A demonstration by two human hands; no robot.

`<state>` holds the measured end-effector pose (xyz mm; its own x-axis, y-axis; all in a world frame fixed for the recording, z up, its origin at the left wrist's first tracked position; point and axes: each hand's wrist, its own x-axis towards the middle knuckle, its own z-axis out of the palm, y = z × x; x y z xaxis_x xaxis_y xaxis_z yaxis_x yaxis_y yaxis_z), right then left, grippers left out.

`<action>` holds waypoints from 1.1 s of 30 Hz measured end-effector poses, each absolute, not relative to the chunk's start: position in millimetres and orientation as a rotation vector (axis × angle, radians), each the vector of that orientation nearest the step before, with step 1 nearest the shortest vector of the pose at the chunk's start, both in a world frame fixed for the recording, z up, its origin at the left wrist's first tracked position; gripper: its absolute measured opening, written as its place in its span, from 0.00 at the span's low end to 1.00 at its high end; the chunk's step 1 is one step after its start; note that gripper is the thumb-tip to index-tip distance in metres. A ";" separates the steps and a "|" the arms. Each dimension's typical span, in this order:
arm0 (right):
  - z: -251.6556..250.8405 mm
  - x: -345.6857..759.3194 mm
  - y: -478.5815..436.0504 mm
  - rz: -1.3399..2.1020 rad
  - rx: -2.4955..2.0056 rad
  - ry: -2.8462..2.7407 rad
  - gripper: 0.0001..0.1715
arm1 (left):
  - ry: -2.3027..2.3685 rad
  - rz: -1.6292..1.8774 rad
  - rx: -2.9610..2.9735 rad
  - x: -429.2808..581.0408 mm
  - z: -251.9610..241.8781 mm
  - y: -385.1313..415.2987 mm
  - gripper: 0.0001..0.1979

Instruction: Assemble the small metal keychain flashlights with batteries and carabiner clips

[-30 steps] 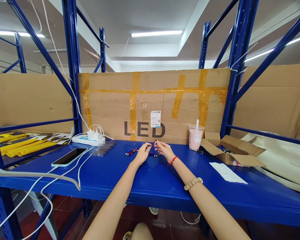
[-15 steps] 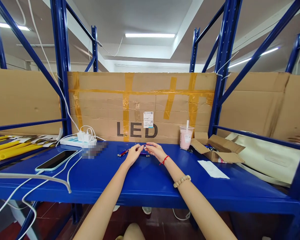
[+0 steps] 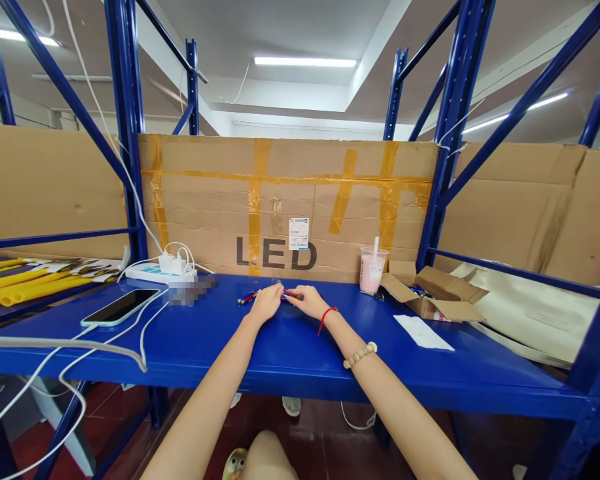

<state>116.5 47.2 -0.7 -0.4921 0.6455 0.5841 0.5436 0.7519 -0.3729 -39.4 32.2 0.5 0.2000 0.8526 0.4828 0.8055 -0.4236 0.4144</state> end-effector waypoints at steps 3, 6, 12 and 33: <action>-0.8 117.3 45.0 0.137 -0.890 -2.290 0.13 | 1.629 0.976 2.415 -39.5 -1.0 32.1 0.14; -1.5 116.2 44.0 0.207 -0.899 -2.326 0.15 | 1.633 0.926 2.433 -39.4 -1.5 31.0 0.14; 0.6 115.1 43.0 0.183 -0.919 -2.299 0.16 | 1.640 0.919 2.447 -38.4 0.8 28.3 0.14; 3.4 117.4 49.5 0.220 -1.076 -1.952 0.15 | 1.474 1.045 2.383 -36.3 -8.8 41.7 0.11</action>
<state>117.4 49.5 3.4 -0.2466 0.7551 0.6075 0.6013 0.6108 -0.5152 -36.3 41.7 -8.8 0.2742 0.8336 0.4795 0.7284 -0.5056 0.4624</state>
